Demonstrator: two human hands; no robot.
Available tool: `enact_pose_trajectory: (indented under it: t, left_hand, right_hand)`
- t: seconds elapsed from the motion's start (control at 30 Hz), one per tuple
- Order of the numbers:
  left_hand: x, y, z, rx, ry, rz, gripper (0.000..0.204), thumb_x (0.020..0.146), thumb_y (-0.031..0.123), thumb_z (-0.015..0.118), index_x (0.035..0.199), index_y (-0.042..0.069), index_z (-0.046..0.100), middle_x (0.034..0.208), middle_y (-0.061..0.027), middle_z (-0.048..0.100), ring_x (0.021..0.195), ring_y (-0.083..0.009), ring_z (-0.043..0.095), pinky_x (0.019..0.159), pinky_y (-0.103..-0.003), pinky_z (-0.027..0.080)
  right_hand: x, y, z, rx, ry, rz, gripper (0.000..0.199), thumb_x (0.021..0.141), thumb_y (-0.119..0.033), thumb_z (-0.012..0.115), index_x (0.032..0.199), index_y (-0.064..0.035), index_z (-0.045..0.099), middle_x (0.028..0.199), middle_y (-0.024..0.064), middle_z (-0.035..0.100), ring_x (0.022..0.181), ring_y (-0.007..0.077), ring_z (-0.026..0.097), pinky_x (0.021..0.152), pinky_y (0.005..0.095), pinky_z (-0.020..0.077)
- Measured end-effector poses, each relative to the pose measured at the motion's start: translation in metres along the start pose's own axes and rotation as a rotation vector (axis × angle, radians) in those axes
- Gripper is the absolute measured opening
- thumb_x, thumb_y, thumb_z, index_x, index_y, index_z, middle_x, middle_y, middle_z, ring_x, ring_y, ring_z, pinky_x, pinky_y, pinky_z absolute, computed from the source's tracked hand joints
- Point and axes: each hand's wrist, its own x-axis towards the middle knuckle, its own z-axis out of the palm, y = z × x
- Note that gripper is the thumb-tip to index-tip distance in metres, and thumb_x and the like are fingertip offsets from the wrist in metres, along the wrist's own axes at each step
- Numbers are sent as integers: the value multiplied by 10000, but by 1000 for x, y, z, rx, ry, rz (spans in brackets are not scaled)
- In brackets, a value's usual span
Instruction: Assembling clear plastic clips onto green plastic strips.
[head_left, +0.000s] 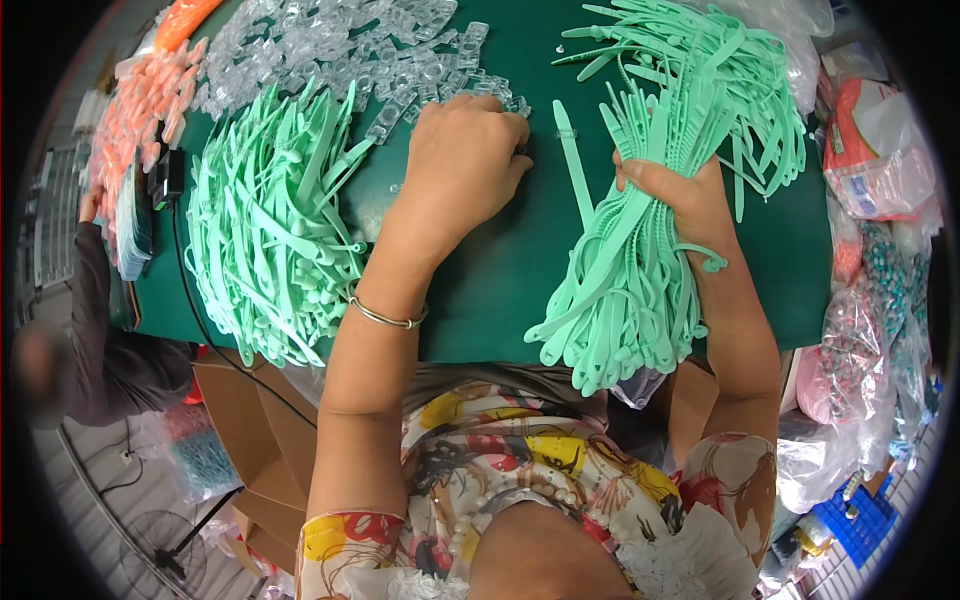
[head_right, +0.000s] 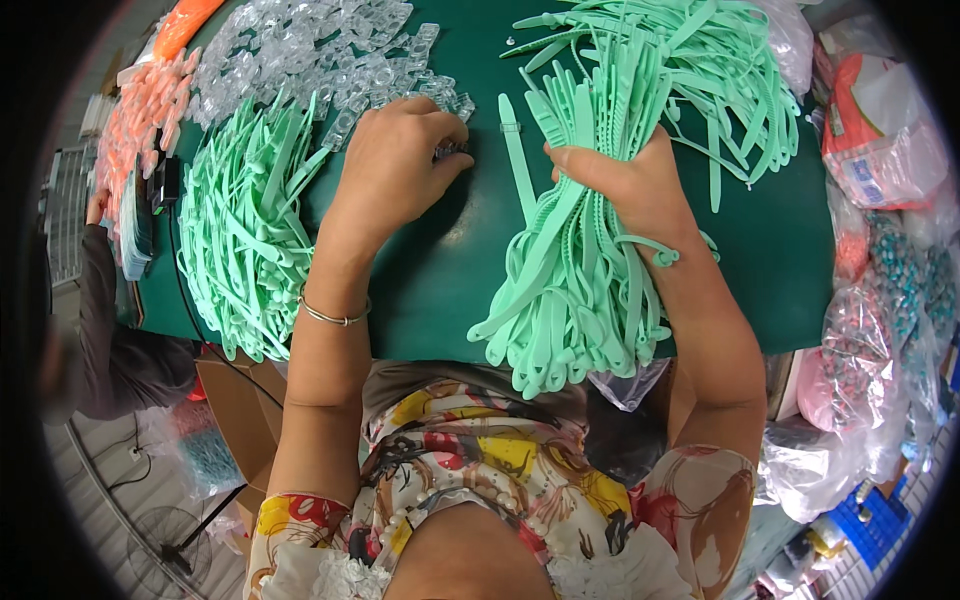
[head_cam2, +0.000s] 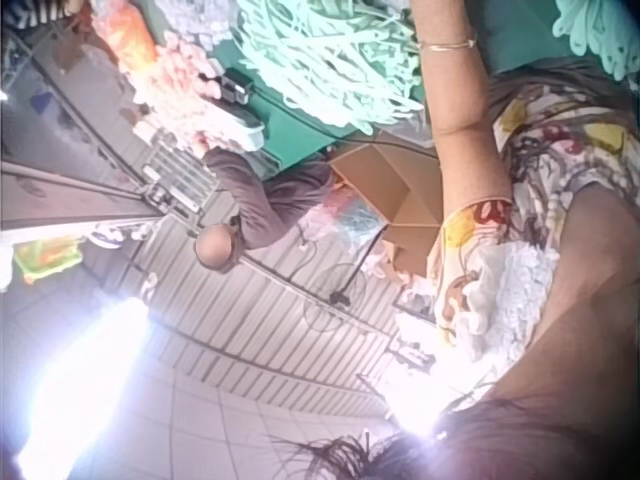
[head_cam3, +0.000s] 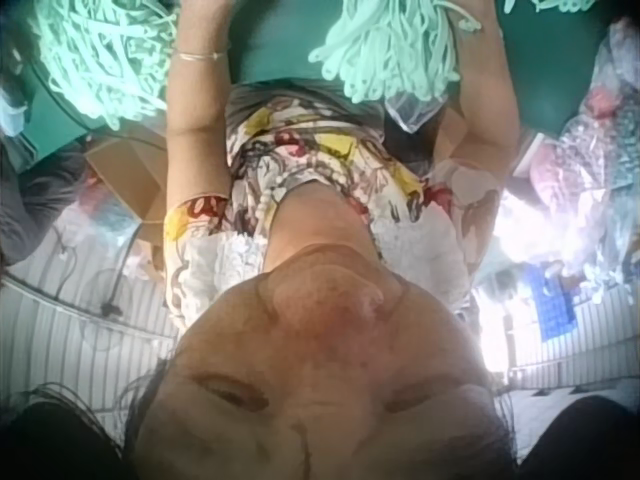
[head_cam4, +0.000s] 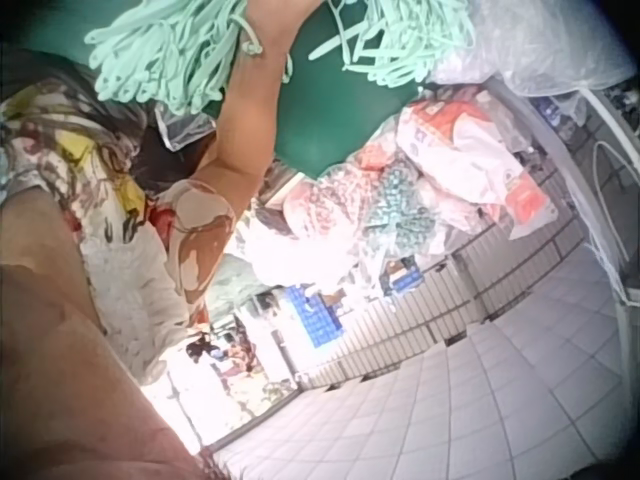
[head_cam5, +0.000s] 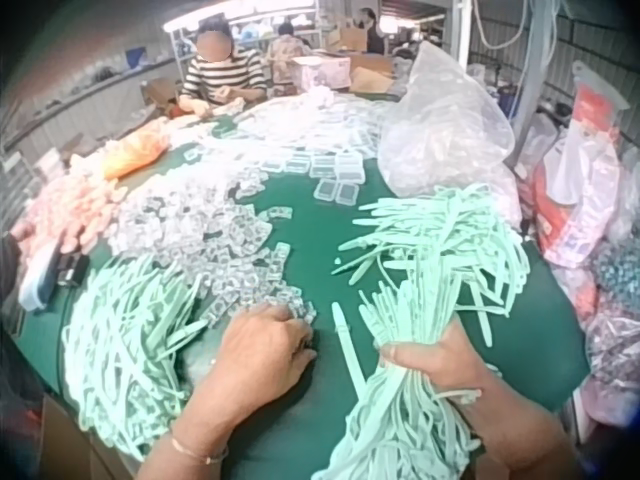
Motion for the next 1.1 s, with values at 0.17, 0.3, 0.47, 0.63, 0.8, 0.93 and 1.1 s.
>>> enact_pose_trajectory:
  t: [0.17, 0.3, 0.47, 0.63, 0.8, 0.93, 1.1]
  left_hand:
    - [0, -2, 5, -69, 26, 29, 197, 638, 85, 712, 818, 43, 644, 791, -92, 609, 771, -289, 584, 674, -375, 464]
    - [0, -2, -7, -158, -21, -5, 211, 640, 77, 708, 840, 48, 645, 796, -96, 607, 780, -293, 586, 685, -378, 464]
    - [-1, -1, -11, -29, -78, -35, 211, 616, 97, 729, 806, 53, 648, 800, -82, 602, 766, -284, 585, 669, -368, 460]
    - [-2, -3, -11, -16, -25, 17, 175, 616, 101, 727, 762, 49, 646, 791, -77, 601, 732, -279, 583, 651, -372, 455]
    - [-3, -3, -12, 14, -66, 15, 151, 630, 81, 710, 761, 46, 641, 779, -78, 601, 715, -284, 579, 649, -379, 451]
    - [-2, -7, -6, -72, -37, 50, 146, 671, 77, 695, 801, 43, 640, 762, -82, 600, 692, -262, 578, 623, -353, 450]
    - [6, 0, 0, -822, -69, -198, 137, 803, 122, 646, 881, 10, 636, 792, -45, 627, 620, -134, 537, 545, -262, 423]
  right_hand:
    - [1, -1, 2, -23, -5, 4, 240, 697, -49, 651, 914, 31, 588, 785, 101, 630, 667, 148, 600, 612, 276, 486]
    - [0, -2, 2, -24, -16, -20, 241, 694, -48, 656, 914, 24, 588, 780, 95, 628, 655, 144, 598, 599, 273, 483]
    - [-1, -4, 4, -38, 7, -12, 233, 687, -42, 666, 899, 17, 588, 756, 80, 615, 639, 140, 595, 586, 270, 479]
    - [-1, -6, 5, -39, -3, -8, 223, 680, -36, 672, 880, 15, 587, 747, 76, 608, 629, 136, 592, 582, 267, 474]
    - [1, -6, 1, -110, -40, 23, 485, 673, -58, 664, 1103, 32, 458, 842, 157, 608, 685, 185, 597, 624, 297, 496]
    - [0, -6, 2, -113, -39, 48, 470, 681, -48, 657, 1101, 31, 460, 847, 152, 608, 694, 181, 599, 624, 299, 496]
    - [-1, -6, 3, -129, -60, 7, 446, 679, -32, 658, 1079, 26, 470, 829, 137, 604, 699, 175, 599, 617, 297, 494]
